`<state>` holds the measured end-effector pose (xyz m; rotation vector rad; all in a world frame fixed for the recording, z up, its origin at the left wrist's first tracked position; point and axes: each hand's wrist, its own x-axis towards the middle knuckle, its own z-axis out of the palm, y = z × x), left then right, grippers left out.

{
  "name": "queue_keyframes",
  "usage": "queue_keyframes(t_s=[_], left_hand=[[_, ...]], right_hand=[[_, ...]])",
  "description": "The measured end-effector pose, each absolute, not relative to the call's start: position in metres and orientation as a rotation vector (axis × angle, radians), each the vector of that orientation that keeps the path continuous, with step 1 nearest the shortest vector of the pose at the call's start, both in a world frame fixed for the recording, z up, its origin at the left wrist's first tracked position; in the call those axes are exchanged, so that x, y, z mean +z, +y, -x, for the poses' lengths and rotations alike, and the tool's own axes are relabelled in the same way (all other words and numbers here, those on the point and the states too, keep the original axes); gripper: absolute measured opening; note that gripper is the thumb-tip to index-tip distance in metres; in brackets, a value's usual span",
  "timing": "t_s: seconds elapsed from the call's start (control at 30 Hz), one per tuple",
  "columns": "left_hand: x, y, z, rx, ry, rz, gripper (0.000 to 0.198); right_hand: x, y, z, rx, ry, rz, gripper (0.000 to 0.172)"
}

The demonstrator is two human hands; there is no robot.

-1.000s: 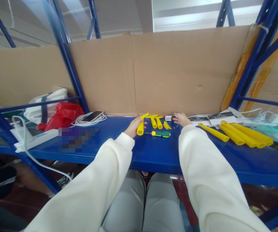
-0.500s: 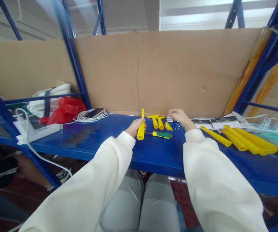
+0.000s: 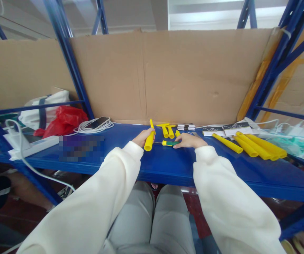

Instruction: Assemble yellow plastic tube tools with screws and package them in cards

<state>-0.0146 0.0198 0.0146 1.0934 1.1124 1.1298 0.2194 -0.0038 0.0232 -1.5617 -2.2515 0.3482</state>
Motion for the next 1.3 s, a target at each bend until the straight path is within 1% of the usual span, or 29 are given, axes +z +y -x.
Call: queue_keyframes(t_s=[0.1,0.23,0.33,0.5,0.6,0.83,1.17,1.3], left_hand=[[0.018,0.015,0.013,1.113,1.158,-1.094,0.024],[0.024,0.007,0.012,1.091,1.219,-1.114,0.026],[0.029,0.002,0.013,1.033,1.223,-1.144,0.027],[0.033,-0.004,0.015,0.993,1.219,-1.184,0.030],[0.033,-0.006,0.014,0.966,1.200,-1.207,0.032],[0.029,0.001,0.014,0.945,1.110,-1.180,0.030],[0.024,0.008,0.014,0.947,1.072,-1.177,0.030],[0.024,0.009,0.013,0.951,1.076,-1.154,0.027]], right_hand=[[0.021,-0.001,-0.220,0.295,-2.242,1.458,0.019],[0.021,0.003,-0.221,0.428,-2.064,1.229,0.038],[0.020,0.004,-0.219,0.483,-1.835,1.178,0.045],[0.018,0.007,-0.219,0.313,-1.507,1.234,0.045],[0.017,0.007,-0.217,0.381,-1.481,1.235,0.046],[0.017,0.004,-0.213,0.472,-1.447,1.203,0.048],[0.017,0.006,-0.214,0.499,-1.406,1.231,0.044],[0.015,0.008,-0.216,0.494,-1.431,1.207,0.046]])
